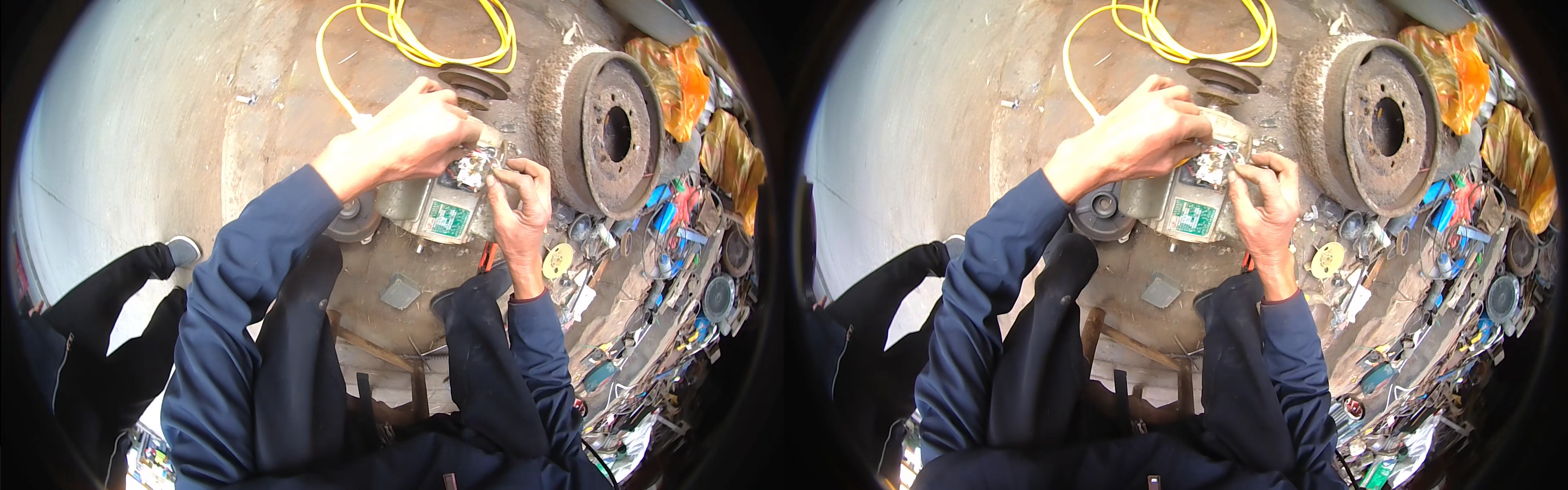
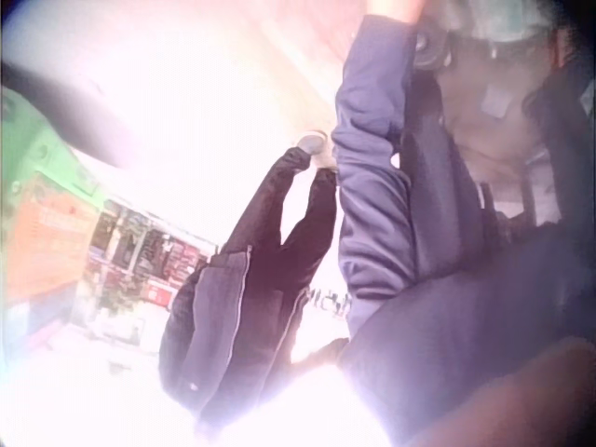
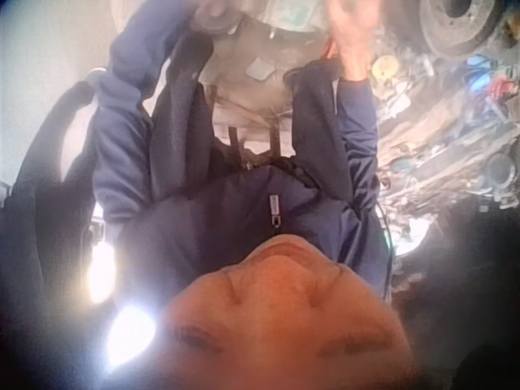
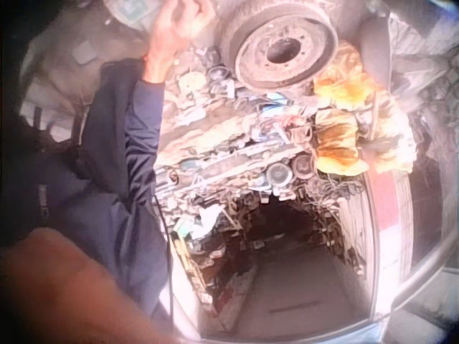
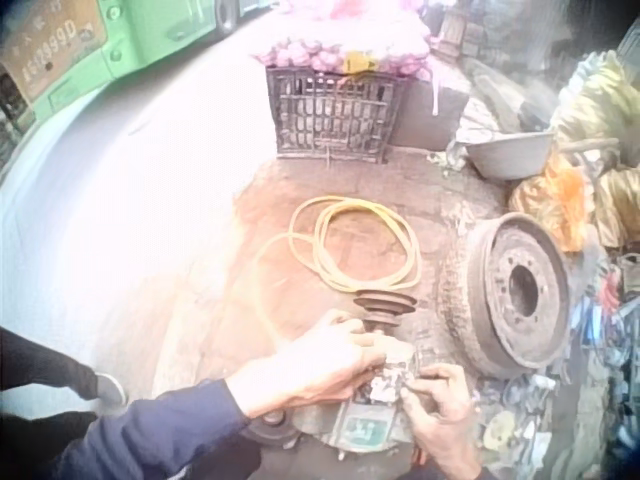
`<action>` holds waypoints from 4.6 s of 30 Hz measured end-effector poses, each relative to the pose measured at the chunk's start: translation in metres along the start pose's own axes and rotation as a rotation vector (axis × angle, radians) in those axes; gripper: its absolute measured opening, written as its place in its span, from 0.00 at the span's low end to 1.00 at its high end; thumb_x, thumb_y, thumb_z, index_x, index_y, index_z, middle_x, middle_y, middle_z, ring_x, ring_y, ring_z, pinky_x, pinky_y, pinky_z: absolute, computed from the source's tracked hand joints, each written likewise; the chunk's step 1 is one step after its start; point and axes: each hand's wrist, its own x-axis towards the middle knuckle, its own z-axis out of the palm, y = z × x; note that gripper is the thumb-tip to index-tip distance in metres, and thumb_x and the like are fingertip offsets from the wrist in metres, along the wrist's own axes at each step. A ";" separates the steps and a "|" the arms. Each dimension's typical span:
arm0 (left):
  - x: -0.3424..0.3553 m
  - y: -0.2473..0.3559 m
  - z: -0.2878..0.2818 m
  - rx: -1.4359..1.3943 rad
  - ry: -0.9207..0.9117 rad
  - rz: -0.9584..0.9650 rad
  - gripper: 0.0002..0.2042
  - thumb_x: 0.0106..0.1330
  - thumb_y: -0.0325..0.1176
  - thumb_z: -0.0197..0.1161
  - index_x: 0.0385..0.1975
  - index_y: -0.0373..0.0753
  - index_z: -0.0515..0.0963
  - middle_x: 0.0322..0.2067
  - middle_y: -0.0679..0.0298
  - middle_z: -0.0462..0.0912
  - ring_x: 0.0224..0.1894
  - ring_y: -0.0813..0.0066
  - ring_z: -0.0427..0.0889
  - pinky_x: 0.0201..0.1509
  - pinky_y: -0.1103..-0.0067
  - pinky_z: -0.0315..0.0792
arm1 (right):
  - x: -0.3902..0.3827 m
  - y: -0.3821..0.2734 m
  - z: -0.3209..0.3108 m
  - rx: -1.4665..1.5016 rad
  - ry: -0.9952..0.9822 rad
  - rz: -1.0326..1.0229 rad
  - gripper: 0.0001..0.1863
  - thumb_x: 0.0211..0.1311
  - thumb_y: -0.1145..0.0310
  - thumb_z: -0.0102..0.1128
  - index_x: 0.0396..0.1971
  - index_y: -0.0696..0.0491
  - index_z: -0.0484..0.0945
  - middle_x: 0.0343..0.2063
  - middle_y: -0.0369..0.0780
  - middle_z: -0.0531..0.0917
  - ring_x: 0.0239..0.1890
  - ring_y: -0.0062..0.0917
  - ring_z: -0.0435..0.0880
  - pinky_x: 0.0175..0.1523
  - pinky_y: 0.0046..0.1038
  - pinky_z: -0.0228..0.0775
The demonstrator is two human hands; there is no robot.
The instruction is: The person works on a small electrical component, using a screwdriver to tighten screws on a terminal block and connecting yellow wires. They repeatedly adjust the component and wires while seated at a cluttered workbench.
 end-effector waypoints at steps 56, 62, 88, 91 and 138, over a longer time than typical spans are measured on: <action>0.016 0.165 0.015 -0.533 -0.422 -0.152 0.11 0.62 0.24 0.72 0.44 0.33 0.84 0.40 0.55 0.85 0.43 0.55 0.84 0.50 0.69 0.77 | -0.076 0.165 -0.020 -0.482 -0.340 0.482 0.23 0.54 0.61 0.66 0.46 0.59 0.76 0.45 0.51 0.80 0.53 0.48 0.78 0.60 0.47 0.67; 0.003 0.162 0.034 -0.782 -0.377 -0.556 0.12 0.73 0.27 0.67 0.52 0.30 0.81 0.45 0.60 0.87 0.48 0.72 0.83 0.57 0.76 0.75 | -0.062 0.136 -0.036 -0.418 -0.025 0.435 0.23 0.52 0.61 0.71 0.44 0.57 0.75 0.42 0.48 0.79 0.48 0.43 0.80 0.53 0.44 0.69; -0.007 0.162 0.042 -1.147 -0.295 -0.763 0.13 0.77 0.35 0.63 0.54 0.35 0.76 0.44 0.53 0.86 0.36 0.70 0.86 0.41 0.79 0.80 | -0.520 0.080 -0.172 -0.168 -0.162 1.402 0.22 0.65 0.51 0.63 0.31 0.60 0.82 0.32 0.56 0.86 0.36 0.53 0.86 0.40 0.50 0.75; -0.013 0.158 0.039 -1.090 -0.307 -0.769 0.15 0.74 0.36 0.66 0.53 0.35 0.77 0.42 0.52 0.85 0.36 0.68 0.86 0.41 0.78 0.81 | -0.564 0.068 -0.135 -0.139 -0.287 1.456 0.21 0.62 0.52 0.64 0.30 0.59 0.83 0.31 0.56 0.85 0.35 0.54 0.85 0.40 0.52 0.75; -0.085 0.312 -0.242 -1.382 0.186 -0.086 0.23 0.79 0.35 0.56 0.67 0.32 0.58 0.48 0.57 0.71 0.35 0.75 0.75 0.36 0.82 0.74 | -0.017 -0.155 -0.306 0.056 0.666 -0.117 0.21 0.67 0.72 0.69 0.18 0.49 0.67 0.17 0.25 0.67 0.21 0.09 0.61 0.27 0.20 0.54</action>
